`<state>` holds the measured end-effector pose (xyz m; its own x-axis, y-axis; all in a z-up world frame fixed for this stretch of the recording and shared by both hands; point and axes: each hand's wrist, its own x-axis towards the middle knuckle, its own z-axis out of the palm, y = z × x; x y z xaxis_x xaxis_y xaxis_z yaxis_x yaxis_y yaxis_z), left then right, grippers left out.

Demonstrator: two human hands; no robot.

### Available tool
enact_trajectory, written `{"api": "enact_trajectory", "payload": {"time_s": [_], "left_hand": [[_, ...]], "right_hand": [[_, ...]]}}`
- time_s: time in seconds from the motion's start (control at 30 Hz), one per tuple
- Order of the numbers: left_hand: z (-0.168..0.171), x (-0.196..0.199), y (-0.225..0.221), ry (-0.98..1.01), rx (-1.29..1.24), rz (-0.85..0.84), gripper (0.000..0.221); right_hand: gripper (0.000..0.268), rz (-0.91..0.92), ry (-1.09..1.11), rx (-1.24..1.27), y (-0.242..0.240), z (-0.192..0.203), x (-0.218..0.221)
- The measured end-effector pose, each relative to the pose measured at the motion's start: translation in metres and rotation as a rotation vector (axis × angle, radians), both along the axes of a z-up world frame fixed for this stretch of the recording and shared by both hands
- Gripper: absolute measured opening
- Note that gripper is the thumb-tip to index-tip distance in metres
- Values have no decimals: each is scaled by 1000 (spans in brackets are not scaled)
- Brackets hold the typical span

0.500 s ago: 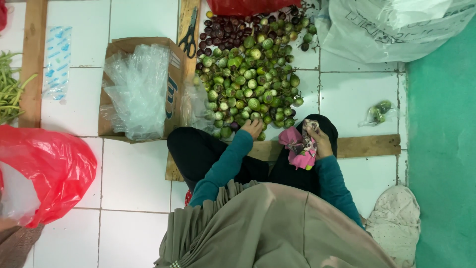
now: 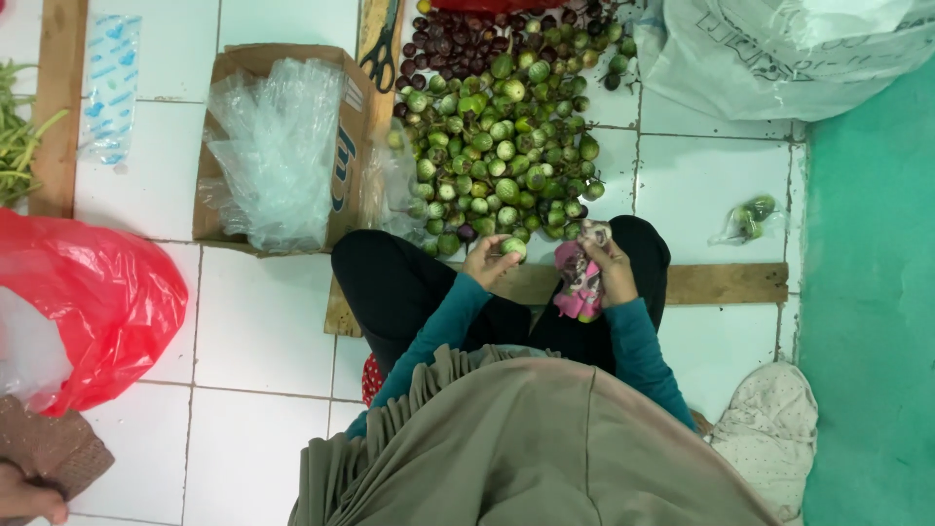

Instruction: Picking up small green vegetables from a pile and placing them into individual plastic bags

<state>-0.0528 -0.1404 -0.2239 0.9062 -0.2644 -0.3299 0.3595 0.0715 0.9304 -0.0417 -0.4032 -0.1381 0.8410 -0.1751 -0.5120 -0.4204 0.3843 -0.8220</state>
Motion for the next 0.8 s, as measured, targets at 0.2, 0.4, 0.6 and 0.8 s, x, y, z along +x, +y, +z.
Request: {"api": "enact_trajectory", "payload": {"time_s": [0.2, 0.4, 0.6, 0.8], "left_hand": [[28, -36, 13, -88, -91, 300, 70], [58, -49, 30, -200, 312, 228, 57], [85, -37, 31, -377, 434, 305, 52], [66, -24, 31, -387, 516, 324, 54]], "right_hand": [[20, 534, -503, -538, 72, 4, -27], [64, 1100, -346, -1166, 122, 40, -29], [64, 1151, -441, -1058, 118, -14, -8], [63, 1170, -413, -1260, 129, 14, -21]]}}
